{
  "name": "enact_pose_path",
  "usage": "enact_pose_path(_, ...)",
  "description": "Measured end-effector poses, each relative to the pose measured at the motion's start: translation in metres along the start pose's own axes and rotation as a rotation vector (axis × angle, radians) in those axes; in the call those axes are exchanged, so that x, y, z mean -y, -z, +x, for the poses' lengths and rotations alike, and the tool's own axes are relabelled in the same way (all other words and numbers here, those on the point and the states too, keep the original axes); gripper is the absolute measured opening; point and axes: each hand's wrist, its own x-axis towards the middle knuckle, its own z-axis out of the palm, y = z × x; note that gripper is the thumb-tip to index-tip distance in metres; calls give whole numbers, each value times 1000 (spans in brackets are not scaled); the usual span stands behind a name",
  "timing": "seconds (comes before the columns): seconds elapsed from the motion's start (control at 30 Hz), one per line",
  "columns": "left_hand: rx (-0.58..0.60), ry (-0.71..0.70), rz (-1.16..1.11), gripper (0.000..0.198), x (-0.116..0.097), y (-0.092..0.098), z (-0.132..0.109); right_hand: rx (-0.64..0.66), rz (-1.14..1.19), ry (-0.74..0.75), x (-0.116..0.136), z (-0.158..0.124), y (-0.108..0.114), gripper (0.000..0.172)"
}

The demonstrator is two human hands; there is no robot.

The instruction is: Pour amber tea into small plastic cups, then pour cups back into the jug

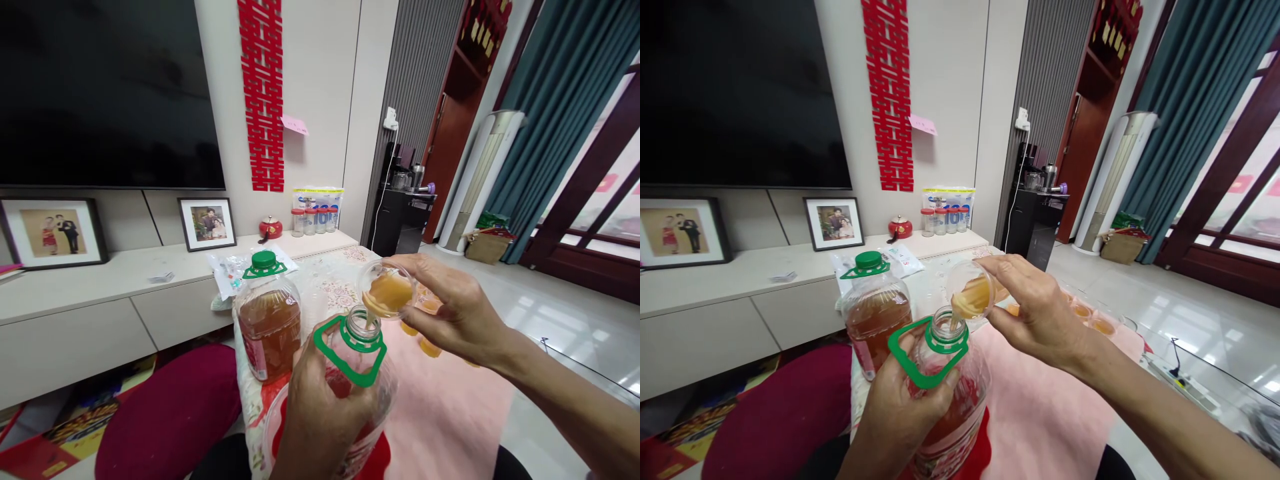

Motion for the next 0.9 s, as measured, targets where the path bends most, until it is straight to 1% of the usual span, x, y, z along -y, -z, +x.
enact_pose_path(0.17, -28, -2, 27, 59, 2, -1, 1, 11, 2, 20, 1, 3, 3, 44)
enact_pose_path(0.37, 7, -13, 8, 56, 1, -1, 0, 33, 0, 31, 2, 6, 5, 45)
enact_pose_path(0.53, -27, -21, 25, 54, 2, -2, 1, 47, -9, 51, 4, 8, 7, 42)
enact_pose_path(0.7, -21, -43, 33, 55, 4, -2, 2, 29, -26, 72, 6, 10, 8, 42)
enact_pose_path(0.83, -34, -16, 18, 56, 1, -3, 2, 35, -68, 90, 7, 12, 8, 44)
enact_pose_path(0.9, -16, -23, 9, 54, -2, -4, 2, 39, -102, 98, 7, 12, 8, 46)
